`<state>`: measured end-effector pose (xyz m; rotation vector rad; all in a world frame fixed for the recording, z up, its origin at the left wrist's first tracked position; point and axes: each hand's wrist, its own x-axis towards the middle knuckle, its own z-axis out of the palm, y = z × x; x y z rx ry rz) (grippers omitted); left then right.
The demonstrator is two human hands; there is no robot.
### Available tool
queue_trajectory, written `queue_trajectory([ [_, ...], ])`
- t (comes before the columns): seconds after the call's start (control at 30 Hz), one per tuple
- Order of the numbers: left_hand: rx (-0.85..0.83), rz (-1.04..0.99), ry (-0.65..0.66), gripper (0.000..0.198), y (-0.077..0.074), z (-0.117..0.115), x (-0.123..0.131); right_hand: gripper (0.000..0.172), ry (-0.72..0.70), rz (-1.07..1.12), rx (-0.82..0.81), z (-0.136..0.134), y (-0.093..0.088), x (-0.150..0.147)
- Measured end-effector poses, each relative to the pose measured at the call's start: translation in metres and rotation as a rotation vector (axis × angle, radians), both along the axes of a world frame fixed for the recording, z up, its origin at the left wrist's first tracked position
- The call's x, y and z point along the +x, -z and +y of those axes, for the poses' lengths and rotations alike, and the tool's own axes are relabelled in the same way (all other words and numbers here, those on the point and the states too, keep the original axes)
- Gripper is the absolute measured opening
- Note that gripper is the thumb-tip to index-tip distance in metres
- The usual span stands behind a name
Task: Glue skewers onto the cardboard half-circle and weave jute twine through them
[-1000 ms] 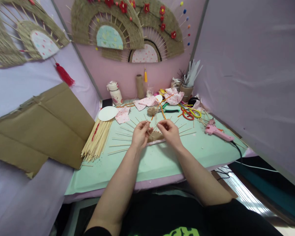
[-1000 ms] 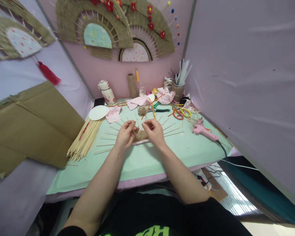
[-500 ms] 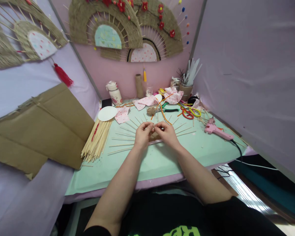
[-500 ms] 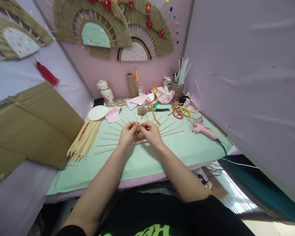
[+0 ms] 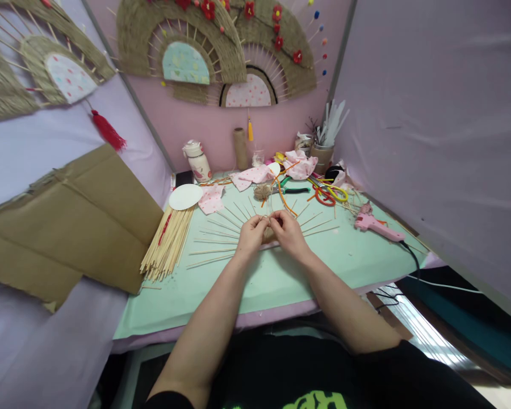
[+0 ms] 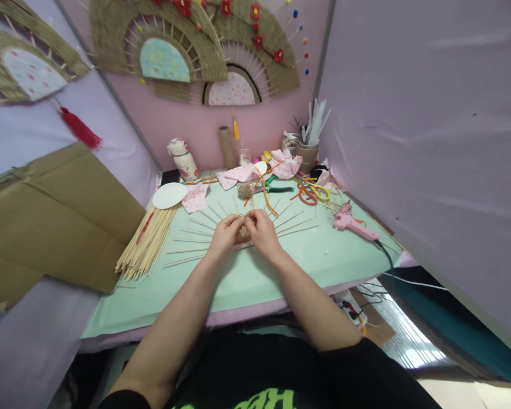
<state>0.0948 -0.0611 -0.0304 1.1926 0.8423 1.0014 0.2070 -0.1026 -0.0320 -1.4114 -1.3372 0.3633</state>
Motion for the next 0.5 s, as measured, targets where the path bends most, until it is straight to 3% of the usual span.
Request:
queue_trajectory([
  [0.33, 0.032, 0.046, 0.029, 0.031, -0.009, -0.003, 0.002, 0.01, 0.119, -0.146, 0.026, 0.002, 0.001, -0.003],
  [0.5, 0.045, 0.057, 0.043, 0.025, -0.018, -0.01, -0.004, 0.005, 0.443, 0.01, 0.11, -0.002, -0.02, 0.035],
])
